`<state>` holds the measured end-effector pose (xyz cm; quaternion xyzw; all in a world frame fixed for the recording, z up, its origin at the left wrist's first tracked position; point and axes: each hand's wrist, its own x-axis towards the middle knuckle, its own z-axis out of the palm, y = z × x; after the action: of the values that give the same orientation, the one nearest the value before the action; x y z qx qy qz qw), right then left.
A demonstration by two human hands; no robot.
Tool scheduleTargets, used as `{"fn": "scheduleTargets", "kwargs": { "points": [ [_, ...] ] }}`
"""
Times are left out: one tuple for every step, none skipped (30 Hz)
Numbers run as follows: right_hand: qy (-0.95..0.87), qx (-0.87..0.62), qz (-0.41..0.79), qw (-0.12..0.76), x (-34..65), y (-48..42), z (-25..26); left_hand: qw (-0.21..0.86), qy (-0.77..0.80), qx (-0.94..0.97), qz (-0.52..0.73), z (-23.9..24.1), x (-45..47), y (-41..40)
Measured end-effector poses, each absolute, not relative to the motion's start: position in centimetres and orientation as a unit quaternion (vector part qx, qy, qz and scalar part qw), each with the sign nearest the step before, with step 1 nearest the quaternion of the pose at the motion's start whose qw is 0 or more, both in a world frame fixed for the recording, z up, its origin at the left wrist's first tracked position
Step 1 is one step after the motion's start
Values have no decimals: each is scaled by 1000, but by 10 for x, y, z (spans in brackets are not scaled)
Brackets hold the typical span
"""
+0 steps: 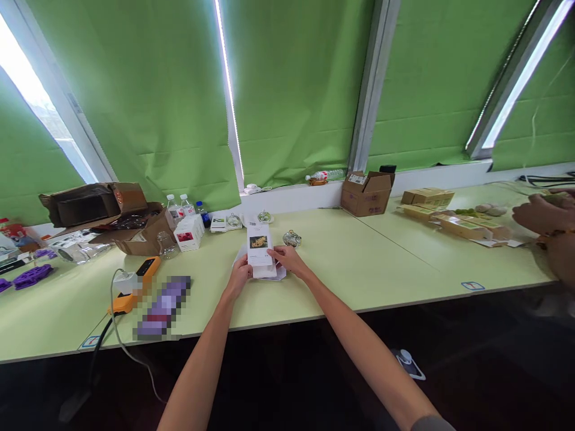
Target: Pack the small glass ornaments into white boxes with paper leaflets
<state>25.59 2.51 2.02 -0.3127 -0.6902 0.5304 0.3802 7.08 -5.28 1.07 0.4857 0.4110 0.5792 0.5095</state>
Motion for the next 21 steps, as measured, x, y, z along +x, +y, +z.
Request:
{"fn": "scheduleTargets", "kwargs": {
  "points": [
    [-688, -319, 527, 383, 256, 25, 20, 512, 410, 484, 579, 10, 71, -53],
    [-685, -327, 525, 385, 256, 26, 19, 514, 412, 482, 578, 10, 71, -53],
    [-682, -335, 523, 385, 255, 26, 18, 516, 412, 481, 577, 10, 71, -53],
    [-680, -342, 522, 386, 255, 26, 18, 519, 410, 480, 577, 9, 71, -52],
    [-677, -348, 521, 386, 255, 27, 17, 521, 406, 480, 577, 9, 70, -52],
    [-676, -350, 521, 385, 255, 27, 17, 525, 400, 479, 579, 9, 70, -52],
    [-675, -350, 523, 385, 255, 28, 17, 529, 395, 475, 582, 9, 70, -52],
    [-674, -349, 525, 385, 255, 28, 17, 533, 392, 469, 585, 10, 70, -52],
    [-673, -345, 528, 385, 255, 28, 17, 537, 392, 461, 588, 11, 69, -52],
    [-674, -340, 531, 385, 255, 28, 18, 540, 394, 452, 590, 12, 69, -53],
    [-676, -333, 535, 382, 255, 28, 18, 542, 398, 445, 592, 13, 69, -54],
    [-678, -327, 538, 380, 255, 28, 19, 541, 402, 439, 594, 14, 69, -54],
    [-680, -322, 540, 377, 255, 28, 20, 539, 406, 435, 596, 15, 70, -55],
    [-682, -319, 542, 375, 256, 27, 20, 536, 410, 433, 597, 16, 70, -55],
    [-682, -318, 542, 373, 256, 27, 21, 534, 413, 433, 597, 17, 70, -56],
    [-682, -321, 542, 372, 256, 26, 21, 531, 416, 433, 597, 17, 70, -56],
    [-682, -324, 541, 371, 256, 26, 22, 530, 418, 434, 596, 16, 70, -56],
    [-683, -327, 539, 370, 256, 25, 22, 530, 419, 436, 595, 16, 70, -56],
    [-684, -330, 536, 369, 256, 25, 22, 530, 419, 438, 592, 15, 69, -56],
    [-685, -333, 533, 369, 256, 25, 23, 531, 419, 440, 590, 14, 69, -55],
    [-686, -335, 530, 369, 256, 25, 23, 531, 420, 442, 589, 13, 68, -55]
  ]
}}
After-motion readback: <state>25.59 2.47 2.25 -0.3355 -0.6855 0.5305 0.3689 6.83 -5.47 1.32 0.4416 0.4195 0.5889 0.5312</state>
